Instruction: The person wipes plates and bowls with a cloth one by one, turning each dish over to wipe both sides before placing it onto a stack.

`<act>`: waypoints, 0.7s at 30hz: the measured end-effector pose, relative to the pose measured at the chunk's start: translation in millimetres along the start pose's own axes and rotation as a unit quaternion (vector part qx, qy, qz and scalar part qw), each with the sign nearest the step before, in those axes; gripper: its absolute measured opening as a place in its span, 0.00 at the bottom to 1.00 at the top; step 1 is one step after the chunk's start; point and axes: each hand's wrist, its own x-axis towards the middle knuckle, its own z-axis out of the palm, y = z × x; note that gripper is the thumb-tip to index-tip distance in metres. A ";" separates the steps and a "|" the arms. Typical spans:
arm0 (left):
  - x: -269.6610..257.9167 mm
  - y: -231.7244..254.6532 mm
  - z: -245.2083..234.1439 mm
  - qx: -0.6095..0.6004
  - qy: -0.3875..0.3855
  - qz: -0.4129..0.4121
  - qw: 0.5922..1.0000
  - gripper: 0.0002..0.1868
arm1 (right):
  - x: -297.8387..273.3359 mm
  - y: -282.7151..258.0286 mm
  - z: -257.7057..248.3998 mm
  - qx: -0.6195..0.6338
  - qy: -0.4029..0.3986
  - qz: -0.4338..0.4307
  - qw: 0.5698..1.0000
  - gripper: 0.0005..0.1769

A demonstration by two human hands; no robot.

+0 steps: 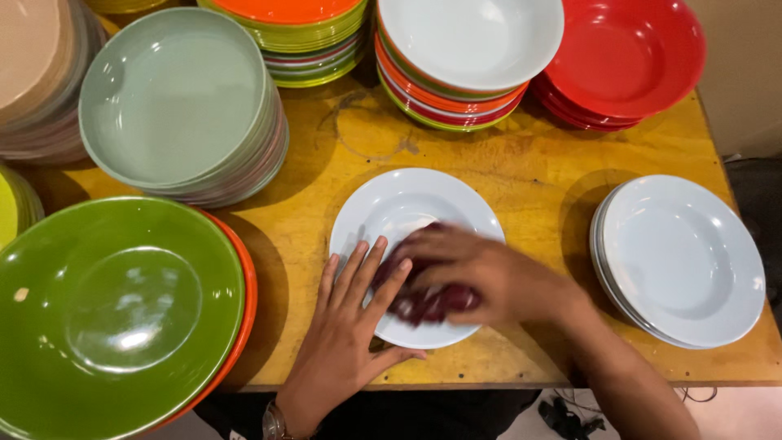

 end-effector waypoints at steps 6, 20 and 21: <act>-1.4 -1.6 2.7 0.010 0.001 0.000 1.000 0.54 | 12.9 9.2 11.0 -0.222 0.104 0.096 0.965 0.39; -1.1 1.3 3.5 0.019 -0.003 0.003 1.000 0.55 | 2.6 16.4 12.7 -0.153 0.054 0.027 0.986 0.34; 0.4 1.3 3.6 0.021 -0.001 0.001 1.000 0.56 | 3.1 16.4 14.7 -0.140 0.054 -0.002 0.989 0.33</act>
